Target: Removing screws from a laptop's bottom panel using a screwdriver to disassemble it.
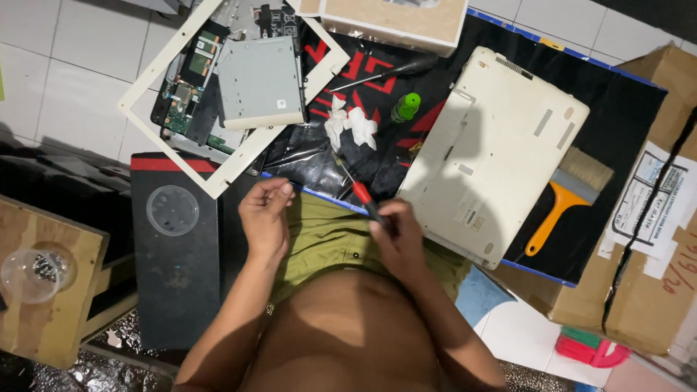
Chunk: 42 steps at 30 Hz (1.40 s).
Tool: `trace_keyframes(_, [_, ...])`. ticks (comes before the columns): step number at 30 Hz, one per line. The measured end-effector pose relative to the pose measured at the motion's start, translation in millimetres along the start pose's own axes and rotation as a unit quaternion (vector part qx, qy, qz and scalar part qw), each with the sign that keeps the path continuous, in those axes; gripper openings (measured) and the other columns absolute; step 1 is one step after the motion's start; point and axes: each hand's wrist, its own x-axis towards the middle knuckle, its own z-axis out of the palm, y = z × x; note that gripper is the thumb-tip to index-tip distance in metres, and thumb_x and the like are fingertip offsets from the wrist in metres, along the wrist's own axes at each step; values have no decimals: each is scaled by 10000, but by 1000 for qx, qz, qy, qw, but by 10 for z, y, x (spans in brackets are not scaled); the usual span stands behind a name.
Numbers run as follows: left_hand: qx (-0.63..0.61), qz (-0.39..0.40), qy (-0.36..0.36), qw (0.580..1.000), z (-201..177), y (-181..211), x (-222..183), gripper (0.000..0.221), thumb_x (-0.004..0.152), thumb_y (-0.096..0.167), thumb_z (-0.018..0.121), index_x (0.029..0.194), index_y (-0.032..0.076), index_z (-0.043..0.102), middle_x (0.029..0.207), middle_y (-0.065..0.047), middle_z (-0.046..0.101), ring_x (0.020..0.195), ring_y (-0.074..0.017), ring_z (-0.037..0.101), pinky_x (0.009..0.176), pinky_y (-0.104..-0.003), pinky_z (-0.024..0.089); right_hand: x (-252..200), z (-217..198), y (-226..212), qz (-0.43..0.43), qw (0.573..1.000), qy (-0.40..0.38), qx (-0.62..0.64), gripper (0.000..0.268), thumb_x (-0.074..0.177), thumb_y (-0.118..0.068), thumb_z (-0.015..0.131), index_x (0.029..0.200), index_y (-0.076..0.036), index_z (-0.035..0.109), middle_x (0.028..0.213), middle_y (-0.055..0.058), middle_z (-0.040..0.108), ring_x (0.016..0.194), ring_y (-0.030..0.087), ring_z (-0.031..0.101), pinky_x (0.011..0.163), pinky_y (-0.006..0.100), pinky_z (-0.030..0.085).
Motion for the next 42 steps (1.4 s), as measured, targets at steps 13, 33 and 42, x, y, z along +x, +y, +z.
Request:
trace_keyframes(13, [-227, -141, -158, 951, 814, 106, -281, 186, 898, -43, 720, 1080, -80, 707, 932, -233, 730, 793, -258, 757, 689, -263, 619, -391, -431, -14, 16, 879, 185, 439, 398, 871, -179, 790, 1143, 36, 595, 1223, 270, 603, 743, 216, 666, 484, 217, 531])
trace_keyframes(33, [-213, -158, -276, 924, 1018, 202, -554, 133, 941, -7, 692, 1047, -84, 673, 949, -271, 702, 797, -286, 744, 664, -291, 609, -630, -733, -360, -52, 889, 289, 351, 457, 865, -331, 800, 1066, -23, 529, 1042, 296, 651, 548, 133, 591, 419, 163, 476])
trace_keyframes(42, [-204, -156, -289, 922, 1039, 203, -594, 140, 938, -23, 687, 1042, -114, 669, 958, -286, 698, 806, -290, 756, 671, -288, 618, -631, -714, -363, -67, 907, 286, 301, 458, 881, -368, 775, 1043, -21, 524, 1015, 282, 662, 528, 106, 592, 406, 146, 477])
